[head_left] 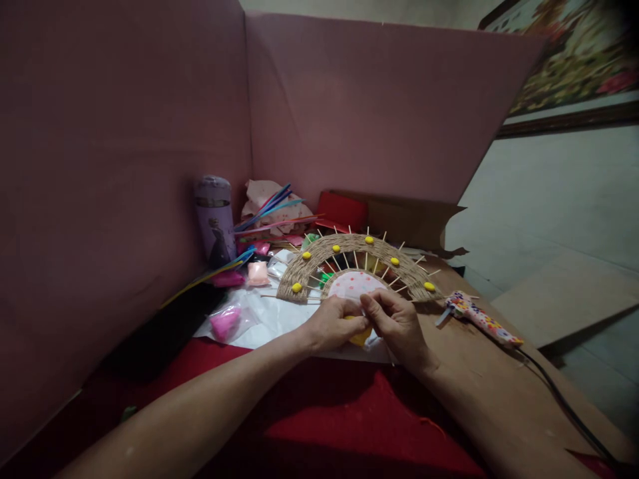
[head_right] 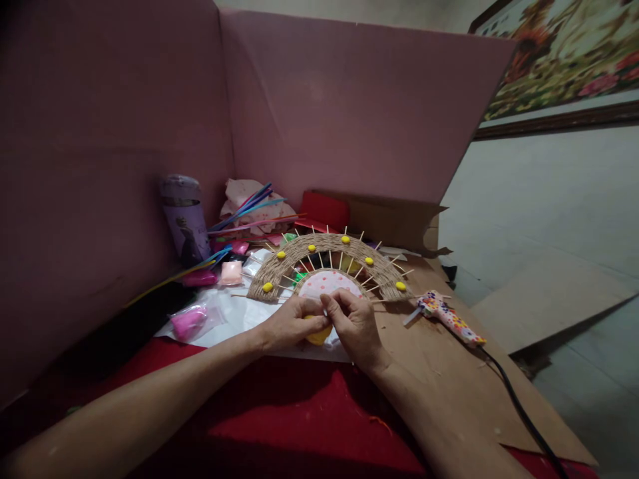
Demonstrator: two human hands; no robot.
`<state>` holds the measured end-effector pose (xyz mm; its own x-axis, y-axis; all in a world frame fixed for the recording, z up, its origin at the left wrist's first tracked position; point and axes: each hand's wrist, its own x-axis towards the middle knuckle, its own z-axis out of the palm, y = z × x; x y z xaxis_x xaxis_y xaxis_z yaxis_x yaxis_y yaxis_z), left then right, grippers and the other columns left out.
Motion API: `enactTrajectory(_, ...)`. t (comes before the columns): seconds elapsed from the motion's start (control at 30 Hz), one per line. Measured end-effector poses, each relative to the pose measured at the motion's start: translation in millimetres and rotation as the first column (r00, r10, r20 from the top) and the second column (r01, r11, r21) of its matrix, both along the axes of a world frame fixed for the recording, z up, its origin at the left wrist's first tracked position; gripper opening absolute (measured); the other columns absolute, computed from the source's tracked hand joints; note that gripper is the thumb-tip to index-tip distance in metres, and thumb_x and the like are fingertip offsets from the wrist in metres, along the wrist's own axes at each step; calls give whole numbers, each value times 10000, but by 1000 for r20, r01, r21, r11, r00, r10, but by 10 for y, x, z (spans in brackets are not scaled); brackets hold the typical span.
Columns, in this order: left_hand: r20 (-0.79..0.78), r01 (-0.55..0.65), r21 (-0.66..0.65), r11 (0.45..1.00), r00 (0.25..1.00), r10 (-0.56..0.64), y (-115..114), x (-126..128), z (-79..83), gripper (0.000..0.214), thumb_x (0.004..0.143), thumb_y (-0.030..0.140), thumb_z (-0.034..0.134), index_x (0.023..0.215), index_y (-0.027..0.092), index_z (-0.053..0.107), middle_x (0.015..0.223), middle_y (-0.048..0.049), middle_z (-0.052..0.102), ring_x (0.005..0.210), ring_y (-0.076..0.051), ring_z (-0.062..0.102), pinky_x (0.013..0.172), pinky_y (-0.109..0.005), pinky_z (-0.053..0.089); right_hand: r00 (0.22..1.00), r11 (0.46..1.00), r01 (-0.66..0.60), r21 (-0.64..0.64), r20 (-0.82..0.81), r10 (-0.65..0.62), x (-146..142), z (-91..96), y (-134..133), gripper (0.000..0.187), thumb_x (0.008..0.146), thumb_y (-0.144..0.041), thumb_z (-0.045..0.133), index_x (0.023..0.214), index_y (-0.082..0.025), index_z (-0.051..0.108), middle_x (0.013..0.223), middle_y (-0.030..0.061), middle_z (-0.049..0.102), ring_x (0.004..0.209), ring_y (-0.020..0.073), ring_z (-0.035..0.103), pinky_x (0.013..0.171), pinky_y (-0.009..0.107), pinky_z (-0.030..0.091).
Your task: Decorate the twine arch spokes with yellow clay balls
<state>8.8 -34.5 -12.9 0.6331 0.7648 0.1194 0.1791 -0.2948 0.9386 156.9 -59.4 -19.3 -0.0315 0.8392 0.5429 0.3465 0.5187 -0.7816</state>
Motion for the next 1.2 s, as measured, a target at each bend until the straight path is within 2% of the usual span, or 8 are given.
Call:
enactTrajectory(0.17, -78, -44, 22, 999, 996, 46, -15, 0, 12, 208, 712, 292, 491, 569, 144, 522, 491, 30, 478, 435, -80, 422, 418, -196, 282, 996, 1000, 2, 24, 93, -4, -7, 10, 5, 311, 853, -375, 547, 609, -181, 547, 562, -21, 492, 535, 114, 427, 507, 231, 361)
enactTrajectory(0.37, -22, -8, 46, 999, 1000, 9, 9, -4, -20, 204, 718, 288, 492, 575, 147, 524, 511, 28, 476, 453, -80, 426, 428, -199, 291, 996, 999, 13, 48, 91, -18, -6, 11, -3, 297, 861, -354, 540, 617, -185, 541, 567, -20, 487, 540, 113, 422, 512, 234, 353)
enactTrajectory(0.53, 22, -26, 9, 1000, 999, 26, -14, 6, 13, 237, 740, 339, 526, 607, 143, 531, 525, 30, 490, 441, -70, 422, 413, -190, 289, 998, 998, 54, 17, 12, -55, -5, 9, -3, 318, 842, -401, 560, 613, -182, 542, 529, -32, 459, 484, 100, 392, 458, 228, 330)
enactTrajectory(0.73, 185, -41, -72, 997, 981, 54, -16, 15, 48, 386, 756, 493, 550, 593, 147, 498, 480, 37, 461, 391, -67, 419, 378, -187, 313, 993, 998, 55, -44, -105, -59, -13, 42, -5, 358, 824, -447, 575, 587, -186, 517, 452, -57, 406, 398, 77, 326, 379, 218, 262)
enactTrajectory(0.83, 249, -77, -132, 988, 962, 108, 3, 15, 40, 425, 737, 545, 560, 620, 138, 518, 483, 28, 486, 375, -70, 434, 364, -190, 335, 986, 996, 55, -64, -155, -64, -23, 66, -2, 379, 806, -467, 593, 569, -184, 508, 434, -60, 400, 381, 73, 320, 367, 217, 254)
enactTrajectory(0.97, 314, -108, -184, 977, 935, 162, 18, 18, 31, 426, 708, 550, 588, 615, 141, 510, 477, 28, 497, 368, -71, 432, 349, -191, 348, 981, 996, 56, -76, -184, -69, -29, 80, 3, 387, 788, -480, 609, 562, -183, 504, 421, -65, 388, 367, 70, 317, 350, 215, 243)
enactTrajectory(1.2, 324, -111, -189, 976, 931, 168, 19, 9, 37, 422, 689, 538, 619, 633, 129, 530, 507, 26, 492, 410, -71, 445, 374, -189, 345, 976, 993, 10, -114, -217, -35, -33, 80, -1, 391, 777, -477, 621, 555, -183, 491, 412, -66, 390, 352, 64, 320, 344, 209, 238)
